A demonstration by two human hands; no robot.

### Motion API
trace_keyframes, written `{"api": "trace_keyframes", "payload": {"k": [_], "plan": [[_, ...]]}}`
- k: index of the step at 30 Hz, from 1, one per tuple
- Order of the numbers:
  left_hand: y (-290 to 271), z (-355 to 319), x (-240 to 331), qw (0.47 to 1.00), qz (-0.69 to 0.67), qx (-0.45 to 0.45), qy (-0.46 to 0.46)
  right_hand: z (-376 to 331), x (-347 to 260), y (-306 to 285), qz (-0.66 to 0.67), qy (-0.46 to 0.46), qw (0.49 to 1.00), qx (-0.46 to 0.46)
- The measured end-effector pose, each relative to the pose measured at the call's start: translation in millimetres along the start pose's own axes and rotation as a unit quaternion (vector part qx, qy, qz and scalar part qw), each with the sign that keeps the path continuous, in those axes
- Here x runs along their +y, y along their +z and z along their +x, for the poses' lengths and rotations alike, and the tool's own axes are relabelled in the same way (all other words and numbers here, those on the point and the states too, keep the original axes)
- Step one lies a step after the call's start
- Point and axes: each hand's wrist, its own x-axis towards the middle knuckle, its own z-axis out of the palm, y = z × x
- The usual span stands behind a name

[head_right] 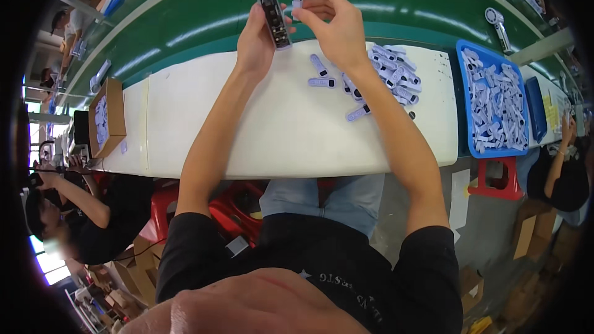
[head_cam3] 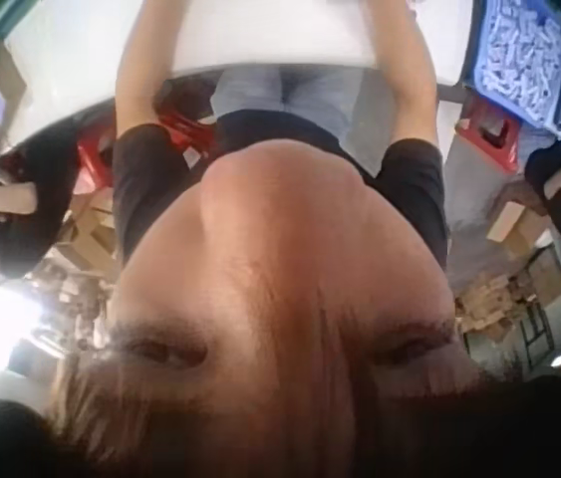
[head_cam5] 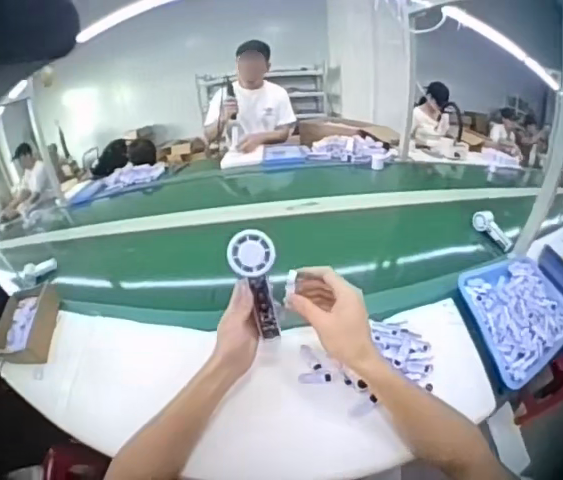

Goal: The person assembles portable mini fans by fitting components and side covers onto the fan bodies and placing the assembled fans onto the conveyor belt.

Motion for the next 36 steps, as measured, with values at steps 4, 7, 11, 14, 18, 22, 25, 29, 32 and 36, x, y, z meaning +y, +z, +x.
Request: {"api": "trace_keyframes", "payload": {"k": [4,7,11,14,18,22,25,29,32,36], "plan": [[13,-10,-1,0.999,0.043,-0.01,0.016,-6,-4,6,-0.016,0.02,1.0,-0.011],[14,-11,0,1.0,0.02,-0.014,-0.003,-8,-4,4,-0.034,0.007,0.999,-0.018],[16,-16,5,1.0,0.002,-0.018,-0.015,-8,-6,7,-0.035,0.007,0.999,-0.015],[19,-18,5,1.0,0.005,-0.02,-0.019,-9,-8,6,-0.033,0.014,0.999,-0.013],[17,-18,4,1.0,0.01,-0.018,-0.016,-10,-4,6,-0.04,0.022,0.999,-0.025],[13,-17,5,1.0,0.012,-0.021,-0.019,-12,-3,8,-0.036,0.037,0.998,-0.029],[12,-17,4,0.999,0.029,-0.019,-0.038,-13,-5,8,-0.023,0.061,0.998,-0.028],[8,-18,2,0.999,0.003,-0.018,-0.039,-14,-4,11,-0.038,0.064,0.997,-0.033],[13,-19,0,1.0,0.024,-0.007,0.009,-16,-4,11,-0.047,0.065,0.996,-0.031],[15,-20,-2,0.999,0.038,0.002,0.017,-15,-4,10,-0.085,0.047,0.994,-0.04]]}}
